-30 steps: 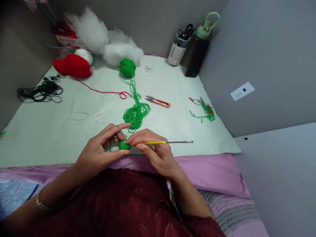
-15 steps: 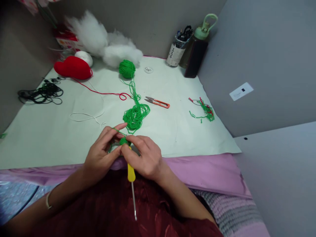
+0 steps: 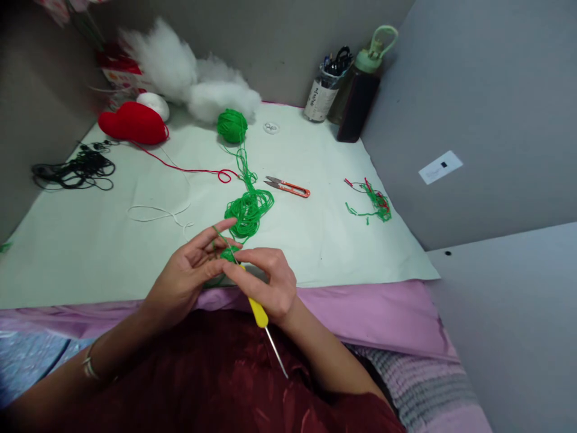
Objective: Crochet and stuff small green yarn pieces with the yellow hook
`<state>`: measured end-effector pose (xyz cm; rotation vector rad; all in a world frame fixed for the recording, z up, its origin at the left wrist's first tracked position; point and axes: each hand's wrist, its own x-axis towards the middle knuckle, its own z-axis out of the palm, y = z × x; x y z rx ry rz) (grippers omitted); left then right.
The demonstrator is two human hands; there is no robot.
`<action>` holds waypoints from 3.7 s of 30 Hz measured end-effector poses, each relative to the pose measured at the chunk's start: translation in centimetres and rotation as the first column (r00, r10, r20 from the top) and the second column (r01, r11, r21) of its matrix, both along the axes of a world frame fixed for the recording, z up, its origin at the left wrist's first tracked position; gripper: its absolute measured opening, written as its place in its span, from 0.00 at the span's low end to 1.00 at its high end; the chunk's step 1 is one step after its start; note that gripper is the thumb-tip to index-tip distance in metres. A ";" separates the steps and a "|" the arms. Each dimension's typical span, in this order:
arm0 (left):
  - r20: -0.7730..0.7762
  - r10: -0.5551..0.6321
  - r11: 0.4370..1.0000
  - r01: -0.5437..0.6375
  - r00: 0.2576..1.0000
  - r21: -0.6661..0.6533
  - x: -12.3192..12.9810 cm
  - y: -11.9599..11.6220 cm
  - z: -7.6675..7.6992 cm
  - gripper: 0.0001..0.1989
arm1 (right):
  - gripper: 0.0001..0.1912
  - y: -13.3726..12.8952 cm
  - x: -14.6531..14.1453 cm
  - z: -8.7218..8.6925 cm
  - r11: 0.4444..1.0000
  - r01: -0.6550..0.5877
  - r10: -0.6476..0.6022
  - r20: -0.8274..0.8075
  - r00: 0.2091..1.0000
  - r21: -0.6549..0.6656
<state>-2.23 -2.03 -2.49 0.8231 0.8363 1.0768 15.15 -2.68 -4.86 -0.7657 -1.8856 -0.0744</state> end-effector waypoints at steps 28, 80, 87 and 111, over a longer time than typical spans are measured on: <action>0.358 -0.125 0.929 0.236 0.925 -0.285 0.0 -0.2 0.5 0.32 | 0.20 -0.6 -0.5 0.0 0.973 -0.128 0.061 -0.320 0.945 -0.192; 0.266 -0.085 0.962 0.148 0.960 -0.227 -0.4 -0.1 -0.3 0.10 | 0.08 -0.1 0.1 2.3 0.822 -0.278 -0.098 -0.605 0.790 -0.497; 0.233 -0.080 0.969 0.131 0.969 -0.210 -0.2 -0.2 0.0 0.10 | 0.09 -0.2 0.1 2.5 0.819 -0.316 -0.027 -0.581 0.813 -0.479; 0.211 -0.106 0.975 0.144 0.972 -0.171 -0.4 0.0 -0.2 0.11 | 0.10 -0.3 0.2 2.4 0.795 -0.343 -0.042 -0.610 0.791 -0.501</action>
